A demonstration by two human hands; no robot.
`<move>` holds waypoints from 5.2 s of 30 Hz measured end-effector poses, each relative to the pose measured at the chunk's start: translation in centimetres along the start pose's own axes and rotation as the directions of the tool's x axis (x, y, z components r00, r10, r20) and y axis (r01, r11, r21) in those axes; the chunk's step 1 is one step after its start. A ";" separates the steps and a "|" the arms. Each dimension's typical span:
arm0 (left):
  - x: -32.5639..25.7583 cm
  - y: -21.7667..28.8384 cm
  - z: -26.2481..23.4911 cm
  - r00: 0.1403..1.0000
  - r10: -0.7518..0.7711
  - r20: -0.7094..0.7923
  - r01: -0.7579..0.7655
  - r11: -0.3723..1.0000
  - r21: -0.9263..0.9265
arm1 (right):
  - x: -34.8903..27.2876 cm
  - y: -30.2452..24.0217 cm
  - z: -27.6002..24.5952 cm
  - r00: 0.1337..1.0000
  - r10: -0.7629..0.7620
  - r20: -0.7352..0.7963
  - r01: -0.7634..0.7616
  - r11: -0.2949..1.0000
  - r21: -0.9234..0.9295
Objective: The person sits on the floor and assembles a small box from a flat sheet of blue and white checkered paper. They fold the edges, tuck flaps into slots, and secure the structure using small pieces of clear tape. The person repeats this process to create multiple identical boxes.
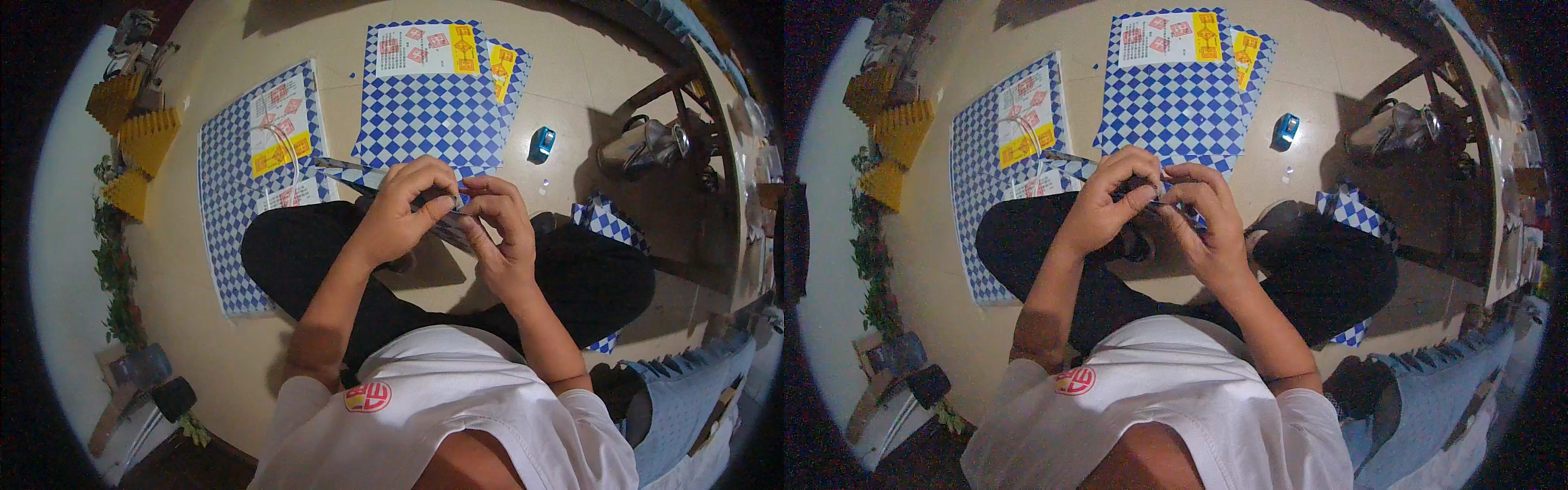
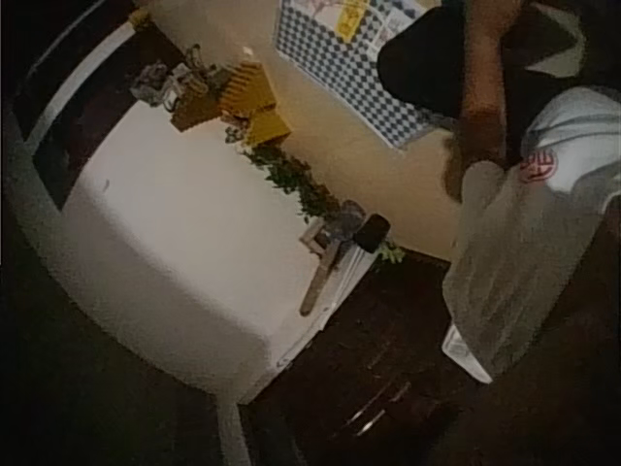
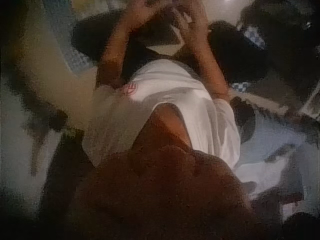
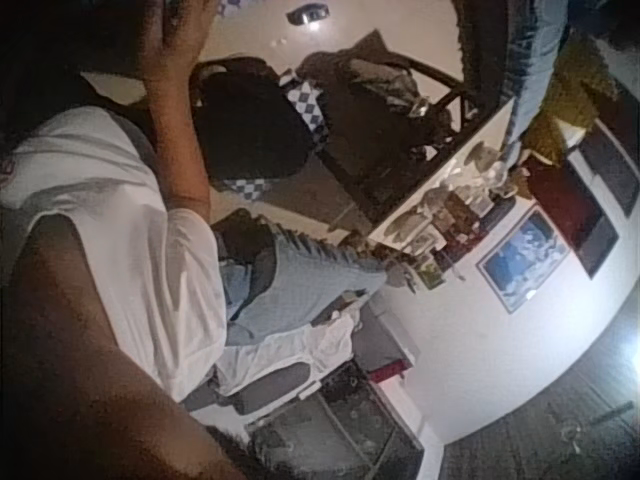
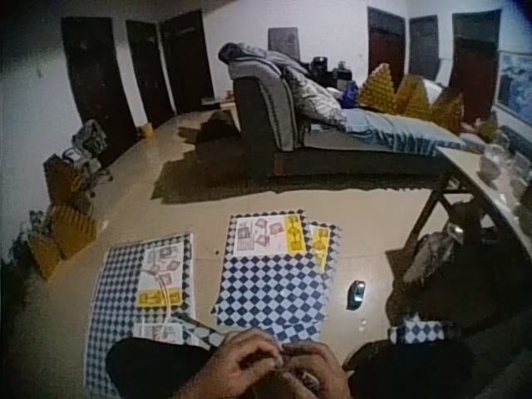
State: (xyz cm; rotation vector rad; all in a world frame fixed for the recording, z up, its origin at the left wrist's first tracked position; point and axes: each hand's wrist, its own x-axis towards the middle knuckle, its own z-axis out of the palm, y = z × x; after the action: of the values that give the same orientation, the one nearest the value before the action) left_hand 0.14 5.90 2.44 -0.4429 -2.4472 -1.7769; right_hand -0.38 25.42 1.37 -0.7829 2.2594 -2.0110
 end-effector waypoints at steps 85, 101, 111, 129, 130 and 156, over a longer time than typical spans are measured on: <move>0.1 -2.4 -0.2 0.951 0.272 -0.149 -0.245 0.953 0.178 | 2.4 -0.1 0.5 0.991 -0.117 -0.067 0.110 0.989 -0.103; 2.6 -12.8 -0.7 0.854 -0.165 -0.494 -0.108 0.872 -0.478 | 7.2 8.7 8.0 0.964 0.267 0.013 -0.266 0.953 0.142; 3.5 -18.9 0.1 0.591 -0.515 -0.621 0.156 0.828 -0.539 | 10.9 14.0 11.1 0.966 0.236 0.104 -0.235 0.972 -0.023; 6.2 -13.7 3.2 0.782 -0.319 -0.535 -0.027 0.841 -0.541 | 12.0 13.0 6.7 0.983 0.158 0.092 -0.168 0.980 0.109; 6.4 -12.1 3.2 0.784 -0.264 -0.562 -0.057 0.870 -0.489 | 12.1 11.2 6.1 0.986 0.138 0.091 -0.147 0.984 0.105; -3.9 -4.3 11.2 0.960 0.037 -0.278 -0.054 0.997 -0.055 | -5.8 6.9 -1.3 0.999 -0.049 -0.011 0.036 0.851 -0.525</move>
State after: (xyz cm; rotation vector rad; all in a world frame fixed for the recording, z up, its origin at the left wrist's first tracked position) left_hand 3.78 14.55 -6.05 -0.2332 -2.1806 -1.7652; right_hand 1.81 29.12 -6.66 -0.8356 2.8723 -1.4112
